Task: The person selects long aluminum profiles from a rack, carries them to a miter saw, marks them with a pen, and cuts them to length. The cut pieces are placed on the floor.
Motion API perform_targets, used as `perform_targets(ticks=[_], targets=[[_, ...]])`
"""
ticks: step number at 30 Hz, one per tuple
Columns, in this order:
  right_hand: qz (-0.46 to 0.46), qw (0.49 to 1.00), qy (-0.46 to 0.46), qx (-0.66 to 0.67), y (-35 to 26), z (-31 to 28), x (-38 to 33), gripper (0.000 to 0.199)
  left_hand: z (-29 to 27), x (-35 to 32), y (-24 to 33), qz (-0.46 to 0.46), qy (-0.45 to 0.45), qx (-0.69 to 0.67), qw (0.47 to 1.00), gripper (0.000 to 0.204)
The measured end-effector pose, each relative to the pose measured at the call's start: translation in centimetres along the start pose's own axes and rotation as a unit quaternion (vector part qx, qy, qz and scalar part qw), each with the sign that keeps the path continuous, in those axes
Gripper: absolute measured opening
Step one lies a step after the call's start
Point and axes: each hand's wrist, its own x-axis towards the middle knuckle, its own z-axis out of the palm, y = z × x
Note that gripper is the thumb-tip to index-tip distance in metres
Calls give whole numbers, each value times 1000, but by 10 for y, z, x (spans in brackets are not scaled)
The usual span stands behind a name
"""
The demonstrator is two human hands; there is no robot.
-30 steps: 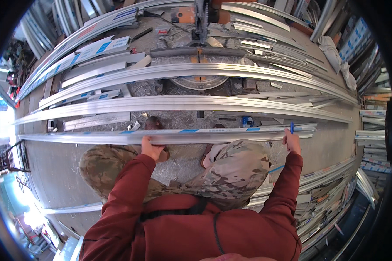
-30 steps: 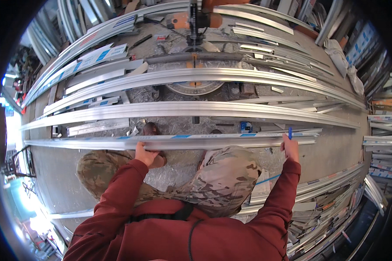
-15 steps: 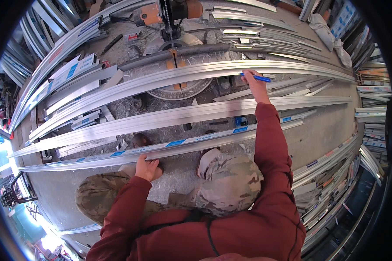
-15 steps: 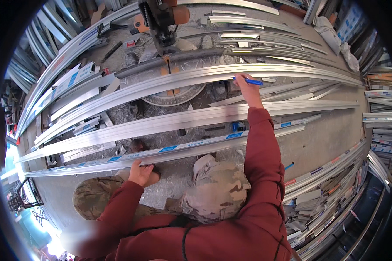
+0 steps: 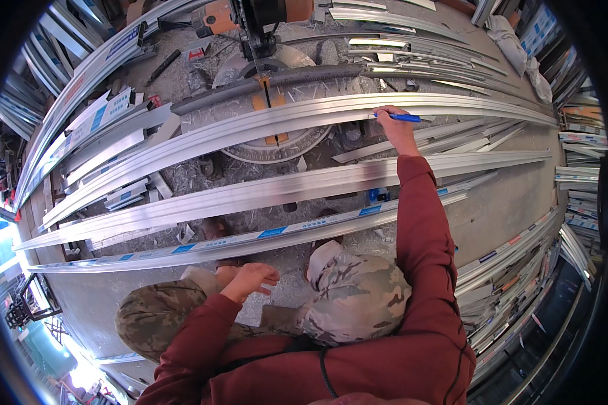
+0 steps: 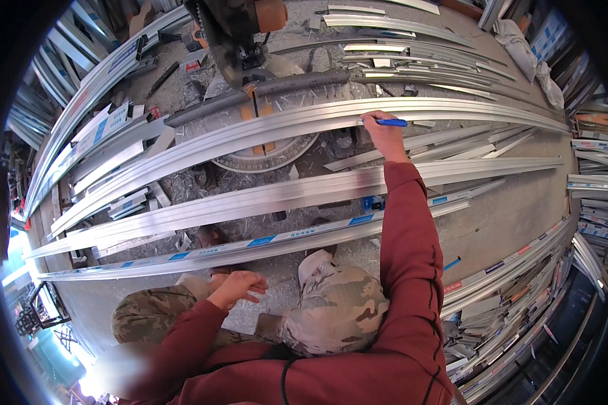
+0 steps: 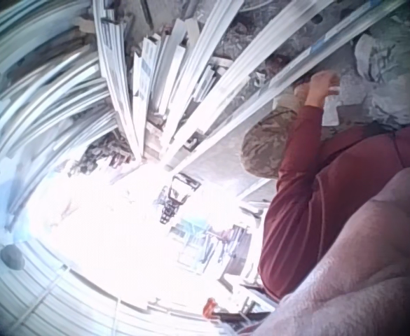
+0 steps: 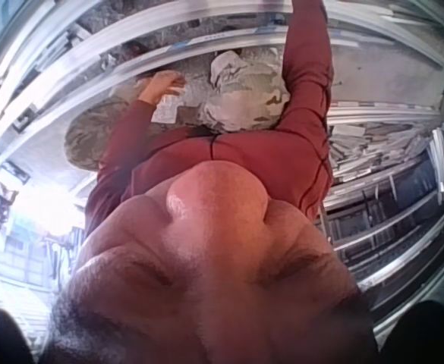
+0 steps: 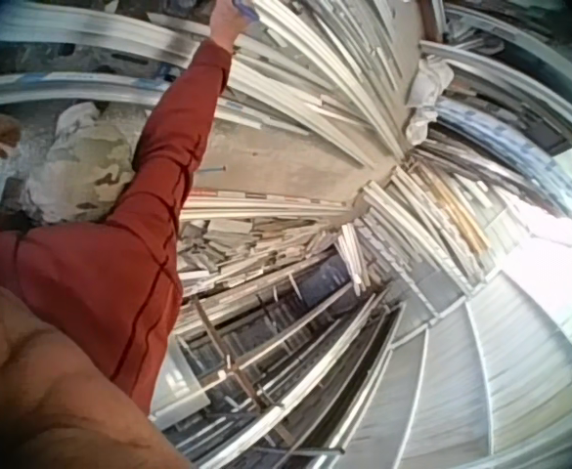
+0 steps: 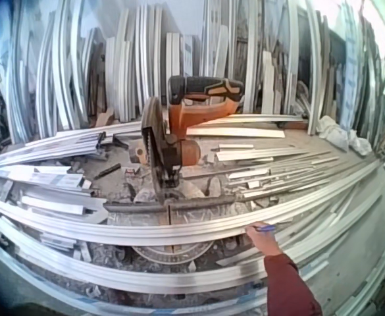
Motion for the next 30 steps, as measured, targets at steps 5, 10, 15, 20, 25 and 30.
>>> perform_targets(ticks=[5, 10, 15, 20, 25, 30], targets=[[10, 1000, 25, -15, -2, -1, -1, 20, 1, -30, 67, 129, -2, 104, 986, 28], [-6, 999, 43, -1, 10, 0, -4, 21, -48, -33, 144, 288, 214, 67, 931, 20], [8, 999, 30, 38, -3, 1, -6, 21, -128, -32, 197, 411, 468, 205, 755, 33], [50, 996, 20, 65, -6, -8, -5, 20, -202, -20, 210, 389, 531, 429, 619, 71], [35, 995, 52, 75, -10, -9, -4, 21, -230, -15, 208, 337, 477, 544, 603, 86], [92, 985, 148, -19, 26, -22, -1, 35, -242, -18, 206, 316, 441, 593, 595, 84]])
